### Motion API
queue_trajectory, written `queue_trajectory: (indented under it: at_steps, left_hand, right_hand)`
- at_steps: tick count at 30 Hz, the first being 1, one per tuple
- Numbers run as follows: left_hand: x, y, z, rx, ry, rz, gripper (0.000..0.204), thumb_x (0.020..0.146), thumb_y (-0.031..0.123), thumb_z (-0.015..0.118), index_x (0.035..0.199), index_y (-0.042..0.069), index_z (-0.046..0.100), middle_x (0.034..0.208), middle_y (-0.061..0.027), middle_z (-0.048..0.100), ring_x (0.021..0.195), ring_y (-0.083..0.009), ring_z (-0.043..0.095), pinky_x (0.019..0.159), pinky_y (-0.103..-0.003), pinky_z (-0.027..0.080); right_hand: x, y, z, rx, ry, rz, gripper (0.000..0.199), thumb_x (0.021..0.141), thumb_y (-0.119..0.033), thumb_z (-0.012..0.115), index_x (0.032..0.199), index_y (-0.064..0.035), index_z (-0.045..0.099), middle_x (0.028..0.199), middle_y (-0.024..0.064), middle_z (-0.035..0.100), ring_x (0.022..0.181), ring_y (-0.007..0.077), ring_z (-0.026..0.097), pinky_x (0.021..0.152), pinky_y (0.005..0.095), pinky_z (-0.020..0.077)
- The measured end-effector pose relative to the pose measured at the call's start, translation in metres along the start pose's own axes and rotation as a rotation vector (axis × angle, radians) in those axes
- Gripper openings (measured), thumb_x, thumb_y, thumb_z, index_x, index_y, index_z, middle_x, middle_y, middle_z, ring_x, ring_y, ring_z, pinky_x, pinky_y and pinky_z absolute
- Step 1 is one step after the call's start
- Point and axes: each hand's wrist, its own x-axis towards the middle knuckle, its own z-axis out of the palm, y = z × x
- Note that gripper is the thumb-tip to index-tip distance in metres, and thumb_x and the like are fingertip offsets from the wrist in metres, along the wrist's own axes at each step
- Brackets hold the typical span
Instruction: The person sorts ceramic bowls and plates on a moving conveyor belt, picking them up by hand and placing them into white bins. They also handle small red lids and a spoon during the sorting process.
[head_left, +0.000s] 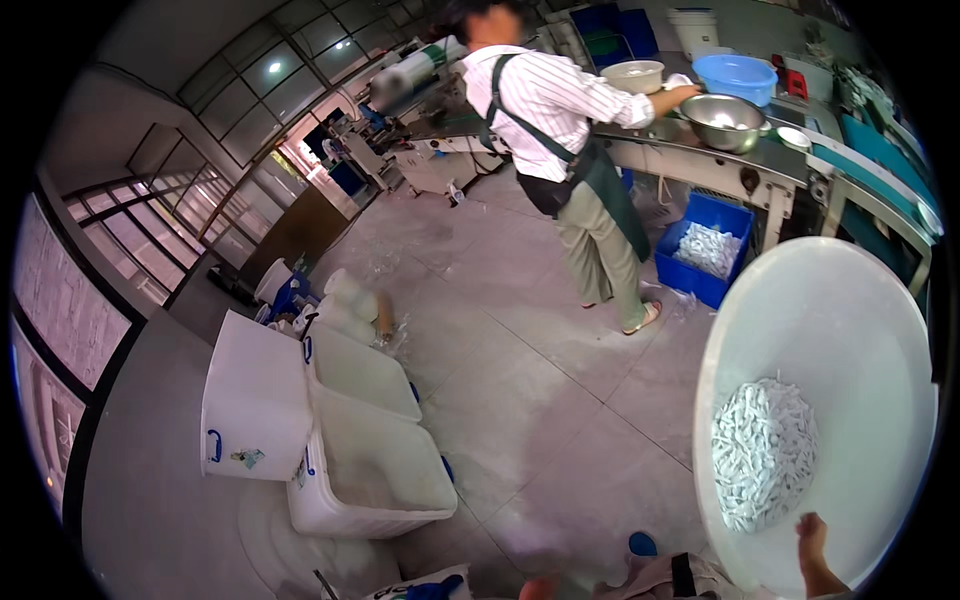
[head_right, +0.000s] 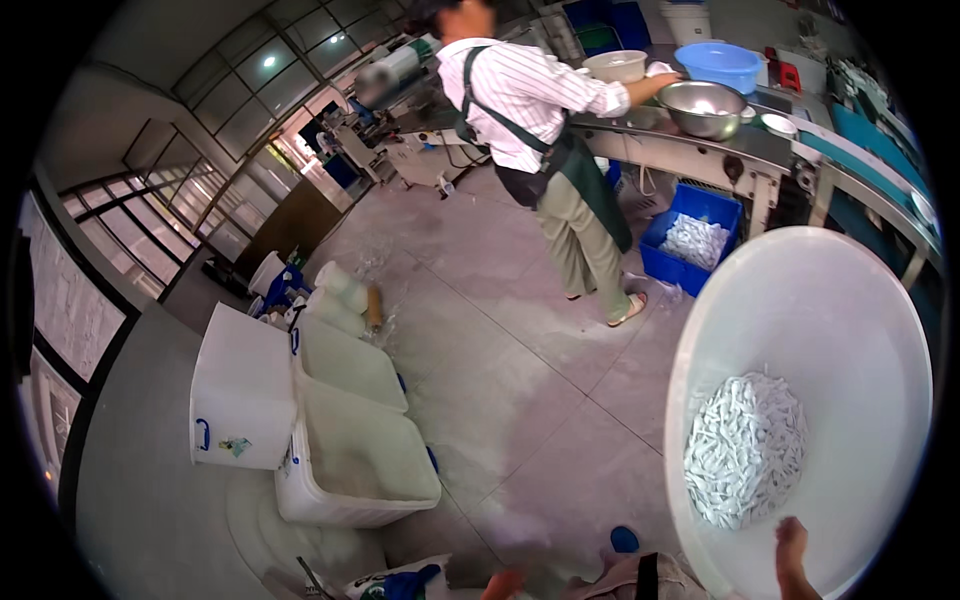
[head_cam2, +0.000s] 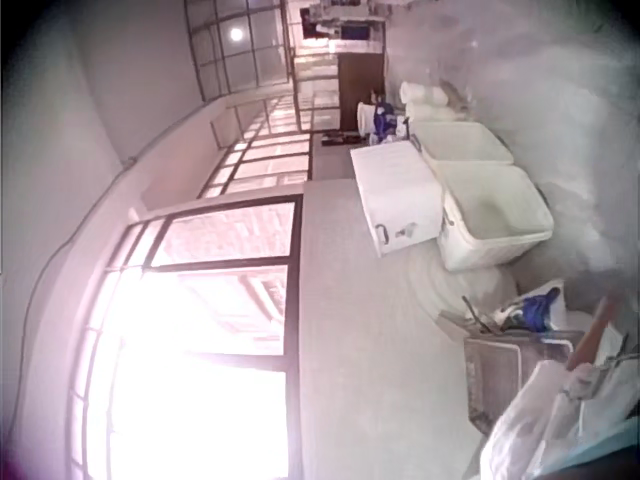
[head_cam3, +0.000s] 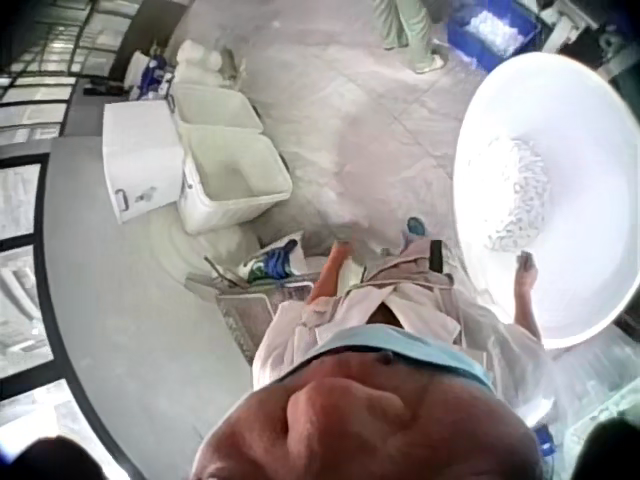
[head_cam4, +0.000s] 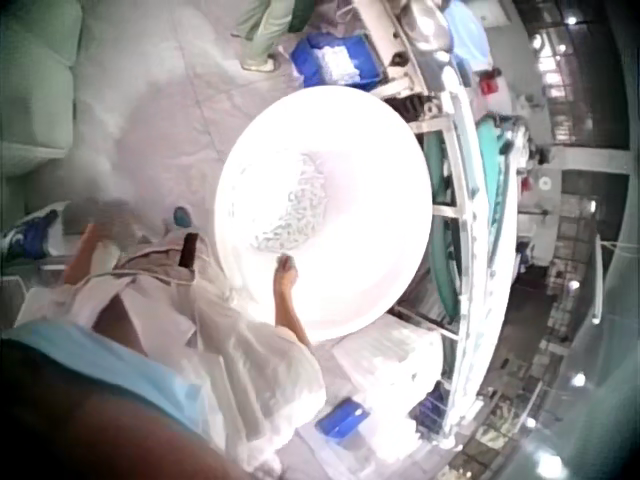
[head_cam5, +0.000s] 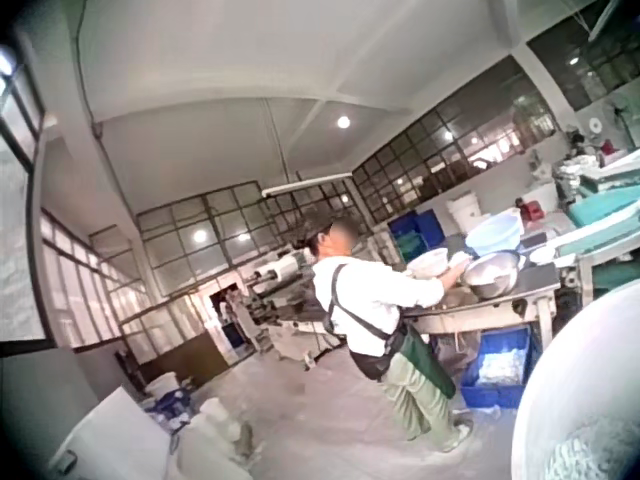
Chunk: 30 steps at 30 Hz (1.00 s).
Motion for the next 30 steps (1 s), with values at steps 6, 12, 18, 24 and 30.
queue_trajectory:
  at_steps: [6,12,18,24,30]
  left_hand:
    - [0.063,0.005,-0.048,-0.128,-0.001,-0.325,0.018,0.086,0.02,0.053,0.091,0.004,0.06,0.077,-0.0103,0.064,0.063,-0.0193,0.061,0.056,-0.031,0.05]
    - [0.177,0.071,-0.131,-0.237,-0.007,-0.389,0.019,0.085,0.02,0.053,0.093,0.004,0.059,0.08,-0.0117,0.064,0.066,-0.0204,0.063,0.057,-0.033,0.051]
    - [0.322,0.285,-0.236,-0.32,-0.064,-0.146,0.025,0.084,0.022,0.053,0.096,0.001,0.057,0.083,-0.0143,0.065,0.066,-0.0228,0.064,0.055,-0.033,0.052]
    - [0.441,0.483,-0.297,-0.215,-0.001,0.039,0.025,0.082,0.021,0.055,0.094,-0.001,0.058,0.076,-0.0108,0.065,0.058,-0.0198,0.062,0.049,-0.031,0.049]
    - [0.511,0.445,-0.354,-0.226,0.013,-0.19,0.019,0.086,0.016,0.048,0.084,0.002,0.06,0.07,-0.0103,0.063,0.06,-0.0193,0.062,0.05,-0.03,0.049]
  right_hand:
    - [0.023,-0.356,0.382,-0.022,-0.532,-0.613,0.015,0.087,-0.007,0.052,0.09,0.0035,0.062,0.08,0.0122,0.064,0.072,0.0209,0.062,0.065,0.0294,0.0492]
    - [0.025,-0.531,0.615,0.845,-1.187,-1.4,0.015,0.083,-0.001,0.055,0.091,0.0103,0.061,0.087,0.0213,0.063,0.068,0.0282,0.063,0.061,0.035,0.0544]
    - [0.027,-0.632,0.771,1.007,-1.225,-1.402,0.023,0.085,-0.01,0.059,0.108,-0.0144,0.063,0.081,0.0104,0.06,0.051,0.0174,0.05,0.052,0.0294,0.0441]
    - [0.101,-0.672,0.923,1.106,-0.785,-1.325,0.025,0.085,-0.004,0.056,0.106,-0.014,0.067,0.072,0.0075,0.059,0.04,0.0121,0.039,0.04,0.0225,0.0314]
    - [0.229,-0.741,1.053,1.348,-1.36,-1.311,0.021,0.084,-0.001,0.056,0.1,-0.0086,0.068,0.069,0.0089,0.057,0.04,0.0107,0.038,0.039,0.0235,0.0293]
